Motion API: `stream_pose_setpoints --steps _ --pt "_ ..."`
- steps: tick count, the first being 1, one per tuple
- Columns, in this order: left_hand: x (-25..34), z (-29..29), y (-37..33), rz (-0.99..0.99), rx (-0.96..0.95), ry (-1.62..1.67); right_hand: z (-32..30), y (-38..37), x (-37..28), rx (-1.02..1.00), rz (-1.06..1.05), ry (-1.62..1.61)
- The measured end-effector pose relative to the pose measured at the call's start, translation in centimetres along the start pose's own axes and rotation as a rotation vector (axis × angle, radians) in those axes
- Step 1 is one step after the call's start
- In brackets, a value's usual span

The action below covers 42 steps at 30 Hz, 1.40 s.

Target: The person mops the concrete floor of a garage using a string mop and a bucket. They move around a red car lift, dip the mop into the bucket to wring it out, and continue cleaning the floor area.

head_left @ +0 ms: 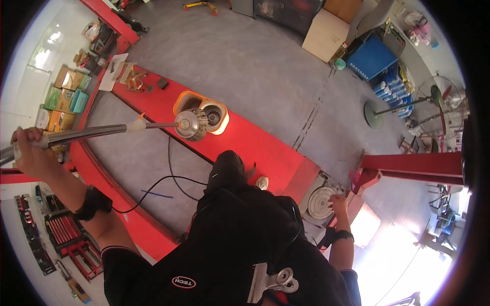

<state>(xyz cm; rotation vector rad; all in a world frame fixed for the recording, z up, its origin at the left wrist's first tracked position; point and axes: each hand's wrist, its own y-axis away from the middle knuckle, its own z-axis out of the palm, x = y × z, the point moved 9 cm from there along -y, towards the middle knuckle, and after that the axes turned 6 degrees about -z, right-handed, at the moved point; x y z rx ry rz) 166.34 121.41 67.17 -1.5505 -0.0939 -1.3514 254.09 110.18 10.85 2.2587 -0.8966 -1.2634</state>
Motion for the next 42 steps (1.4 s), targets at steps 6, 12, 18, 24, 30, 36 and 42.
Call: stream_pose_setpoints --steps 6,12,18,24,30,36,42 --pt "-7.4 5.5 -2.7 0.069 0.100 -0.105 2.5 -5.2 9.1 -0.173 0.155 -0.156" --pt "-17.7 8.9 -4.1 -0.030 0.217 -0.105 8.1 -3.8 7.4 -0.256 0.521 -0.102" --pt "-27.1 12.3 -4.5 -0.055 0.177 -0.228 6.8 -7.8 -11.7 -0.210 0.137 0.161" --pt "-33.1 14.6 -2.0 -0.060 0.310 -0.325 4.3 -14.9 -15.7 -0.107 0.066 0.059" --pt "-39.6 16.6 1.6 -0.194 0.158 -0.770 2.7 -22.7 -13.3 -0.215 0.067 0.226" --pt "-48.8 12.6 7.8 -0.579 0.243 -0.694 2.5 -25.4 -17.1 -0.460 -0.524 0.880" --pt "-51.7 13.4 7.5 -0.619 0.204 -0.811 1.7 -31.7 -18.3 -0.508 -0.510 0.958"
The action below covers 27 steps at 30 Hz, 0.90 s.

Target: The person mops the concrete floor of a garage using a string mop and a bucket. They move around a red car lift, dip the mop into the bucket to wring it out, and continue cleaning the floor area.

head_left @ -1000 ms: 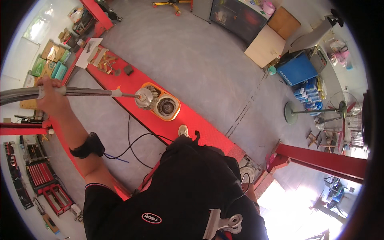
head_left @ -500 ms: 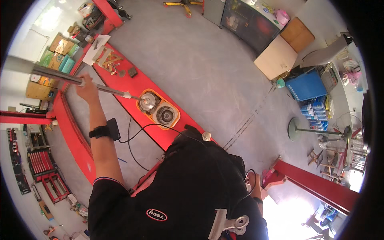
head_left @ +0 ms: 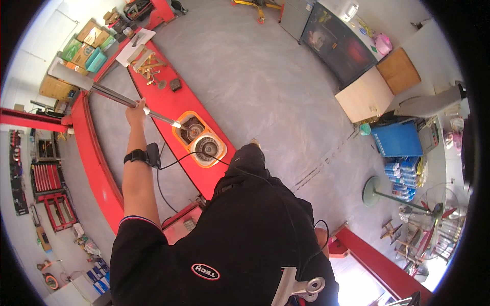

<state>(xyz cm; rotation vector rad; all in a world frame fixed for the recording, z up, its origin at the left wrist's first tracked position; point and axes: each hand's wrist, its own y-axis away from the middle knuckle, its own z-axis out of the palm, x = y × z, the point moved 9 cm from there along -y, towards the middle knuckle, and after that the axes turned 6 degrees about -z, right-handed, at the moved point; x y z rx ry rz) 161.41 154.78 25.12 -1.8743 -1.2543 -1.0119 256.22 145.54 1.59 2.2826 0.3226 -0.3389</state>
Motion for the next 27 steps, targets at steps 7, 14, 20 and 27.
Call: stream_pose_setpoints --steps 7,14,20,27 --pt "4.5 0.1 -2.0 0.157 0.133 0.247 -1.1 -11.1 7.9 0.029 -0.414 0.496" --pt "-2.8 3.8 -2.6 0.079 0.262 0.338 -13.2 -29.6 10.7 0.017 0.370 -0.709" --pt "-10.7 6.2 0.9 -0.245 0.278 0.027 -29.9 -45.9 -9.5 -0.023 0.123 -0.354" --pt "-7.0 5.0 3.0 -0.311 0.452 0.060 -40.9 -64.5 -38.8 -0.111 -0.522 0.162"
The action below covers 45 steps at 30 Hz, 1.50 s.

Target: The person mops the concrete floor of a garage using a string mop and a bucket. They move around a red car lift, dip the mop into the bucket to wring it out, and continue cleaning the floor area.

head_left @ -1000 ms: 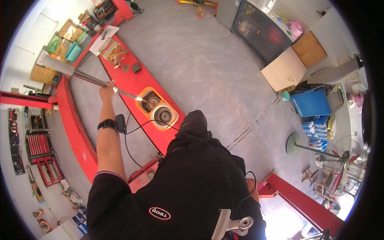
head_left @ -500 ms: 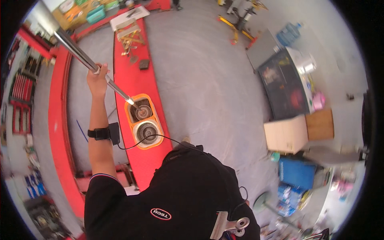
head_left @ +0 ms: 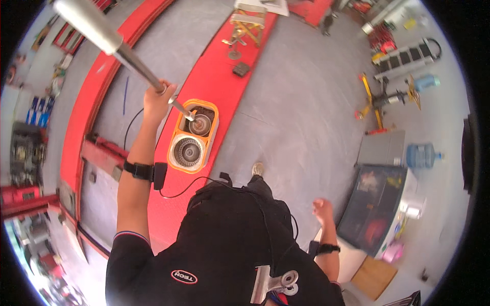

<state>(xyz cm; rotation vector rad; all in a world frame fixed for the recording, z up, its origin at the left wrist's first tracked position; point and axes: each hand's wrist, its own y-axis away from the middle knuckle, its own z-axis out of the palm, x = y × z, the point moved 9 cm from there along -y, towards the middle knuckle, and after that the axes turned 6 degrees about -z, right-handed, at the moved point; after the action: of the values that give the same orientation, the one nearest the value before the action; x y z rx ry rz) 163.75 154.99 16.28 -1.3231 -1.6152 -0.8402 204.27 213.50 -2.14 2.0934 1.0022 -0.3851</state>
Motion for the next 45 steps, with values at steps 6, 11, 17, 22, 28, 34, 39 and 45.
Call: stream_pose_setpoints --steps 6,11,17,22,28,34,39,45 --pt "8.6 0.2 1.3 0.047 0.106 -0.015 -5.1 -9.6 -36.1 -0.117 -0.877 0.025" --pt "8.1 5.6 3.2 -0.236 -0.031 -0.225 -4.8 -0.1 -57.3 -0.364 -1.384 -0.171" --pt "8.5 6.4 3.8 0.022 0.061 -0.201 -4.5 9.6 -70.8 -0.286 -1.907 -0.545" --pt "6.8 1.7 5.0 0.121 0.214 -0.185 -1.9 11.9 -76.8 -0.759 -1.678 -0.828" --pt "-9.8 -2.1 14.3 -0.459 0.190 -0.218 -3.7 16.1 -81.6 -0.905 -1.834 -0.882" --pt "-29.6 3.3 47.0 -1.227 0.435 -0.250 -0.7 18.0 -85.5 -1.133 -1.896 -0.829" --pt "-30.2 18.6 66.8 -1.868 0.449 0.019 0.4 14.1 -88.8 -1.236 -1.859 -0.877" --pt "-27.5 27.7 59.7 -1.769 0.411 0.407 9.0 11.8 -84.4 -1.117 -1.905 -0.741"
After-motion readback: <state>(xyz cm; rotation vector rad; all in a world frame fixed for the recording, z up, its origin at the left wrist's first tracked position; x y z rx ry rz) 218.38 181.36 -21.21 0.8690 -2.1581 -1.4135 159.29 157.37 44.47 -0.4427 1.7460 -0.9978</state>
